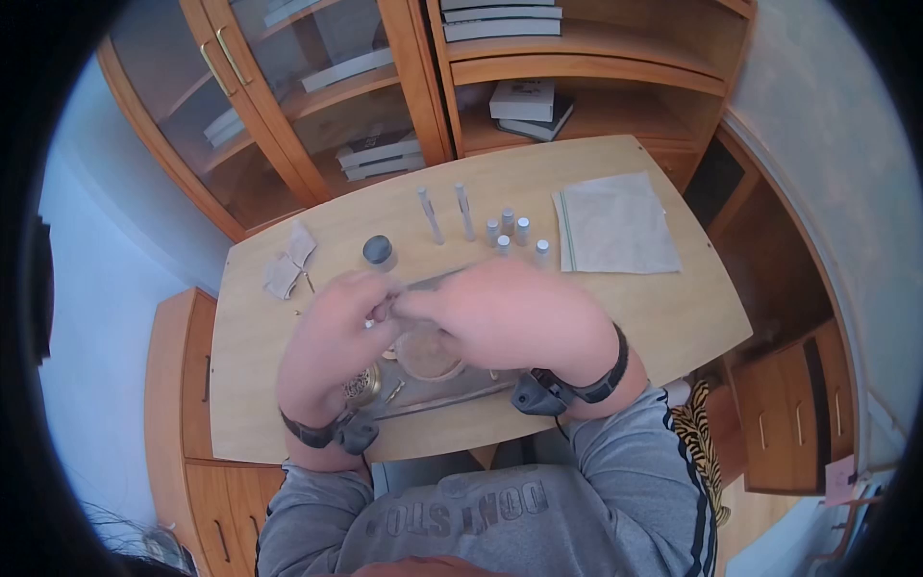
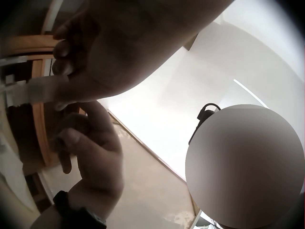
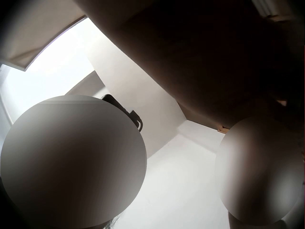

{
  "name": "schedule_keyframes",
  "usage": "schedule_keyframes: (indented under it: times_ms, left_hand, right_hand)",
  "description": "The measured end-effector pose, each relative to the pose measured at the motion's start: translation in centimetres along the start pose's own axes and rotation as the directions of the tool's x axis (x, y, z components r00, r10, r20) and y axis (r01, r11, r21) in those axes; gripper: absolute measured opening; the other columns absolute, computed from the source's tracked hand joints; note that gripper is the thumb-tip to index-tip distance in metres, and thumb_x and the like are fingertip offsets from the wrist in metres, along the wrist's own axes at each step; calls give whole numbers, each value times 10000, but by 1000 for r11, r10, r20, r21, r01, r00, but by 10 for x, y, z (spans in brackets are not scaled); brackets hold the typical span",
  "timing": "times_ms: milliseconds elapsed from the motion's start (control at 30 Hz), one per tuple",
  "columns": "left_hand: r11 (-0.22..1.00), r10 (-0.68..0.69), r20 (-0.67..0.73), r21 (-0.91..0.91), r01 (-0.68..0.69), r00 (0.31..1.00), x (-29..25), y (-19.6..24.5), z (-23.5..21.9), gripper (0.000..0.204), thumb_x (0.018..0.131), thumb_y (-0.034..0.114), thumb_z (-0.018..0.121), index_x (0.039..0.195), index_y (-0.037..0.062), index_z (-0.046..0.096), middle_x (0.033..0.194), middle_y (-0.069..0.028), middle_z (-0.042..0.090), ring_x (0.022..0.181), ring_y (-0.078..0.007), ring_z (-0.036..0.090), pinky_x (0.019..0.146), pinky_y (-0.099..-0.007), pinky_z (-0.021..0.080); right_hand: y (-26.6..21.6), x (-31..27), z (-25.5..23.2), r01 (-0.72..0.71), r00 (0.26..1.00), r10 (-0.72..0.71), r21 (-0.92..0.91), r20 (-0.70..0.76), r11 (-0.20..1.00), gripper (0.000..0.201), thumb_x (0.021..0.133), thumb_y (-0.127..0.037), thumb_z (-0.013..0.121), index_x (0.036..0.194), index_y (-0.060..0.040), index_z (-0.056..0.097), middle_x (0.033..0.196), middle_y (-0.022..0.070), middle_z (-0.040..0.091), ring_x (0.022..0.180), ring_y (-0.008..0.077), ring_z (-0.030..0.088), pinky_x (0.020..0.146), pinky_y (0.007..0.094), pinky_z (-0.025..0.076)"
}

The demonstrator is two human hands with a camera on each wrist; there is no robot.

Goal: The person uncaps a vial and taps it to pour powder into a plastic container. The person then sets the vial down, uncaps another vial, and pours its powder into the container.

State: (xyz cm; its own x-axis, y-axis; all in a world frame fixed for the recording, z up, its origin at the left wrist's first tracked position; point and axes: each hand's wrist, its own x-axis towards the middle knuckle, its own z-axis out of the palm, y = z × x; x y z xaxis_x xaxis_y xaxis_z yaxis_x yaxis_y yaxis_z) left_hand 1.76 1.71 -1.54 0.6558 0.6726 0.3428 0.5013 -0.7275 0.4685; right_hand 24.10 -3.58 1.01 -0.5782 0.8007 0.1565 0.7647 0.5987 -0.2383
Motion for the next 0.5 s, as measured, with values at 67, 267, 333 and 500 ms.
schedule_keyframes:
  times_ms: [67, 267, 333, 500]
  left_hand:
    - [999, -22, 23, 24, 22, 999, 2, 2, -1, 201, 786, 153, 695, 935, 21, 665, 795, -150, 620, 813, -364, 623, 737, -444, 499]
    - [995, -80, -82, -58, 76, 993, -2, 4, 1, 256, 809, 181, 736, 1008, 32, 678, 801, -129, 604, 788, -318, 612, 720, -422, 494]
    - [995, -85, -123, -70, 77, 989, -1, 4, 0, 259, 814, 180, 744, 1018, 35, 677, 792, -118, 590, 772, -302, 600, 706, -414, 487]
    - [979, -160, -79, -137, 148, 984, 0, 4, -3, 263, 812, 165, 774, 1013, 33, 667, 760, -81, 550, 761, -262, 570, 689, -390, 467]
  right_hand:
    - [4, 1, 4, 9, 997, -5, 54, -82, 999, 424, 807, -142, 696, 1228, -173, 653, 781, 137, 670, 716, 375, 663, 623, 474, 516]
    - [6, -3, -5, 20, 945, 19, 116, -327, 993, 234, 821, -163, 697, 1039, -113, 629, 749, 141, 649, 716, 373, 660, 609, 469, 504]
    - [6, -3, -6, -2, 938, 32, 86, -345, 996, 176, 831, -165, 669, 988, -114, 609, 742, 126, 652, 709, 371, 667, 613, 472, 512]
    - [6, -3, -8, 95, 928, -44, 119, -371, 988, 156, 807, -155, 724, 859, -74, 601, 714, 133, 622, 677, 361, 638, 587, 450, 481]
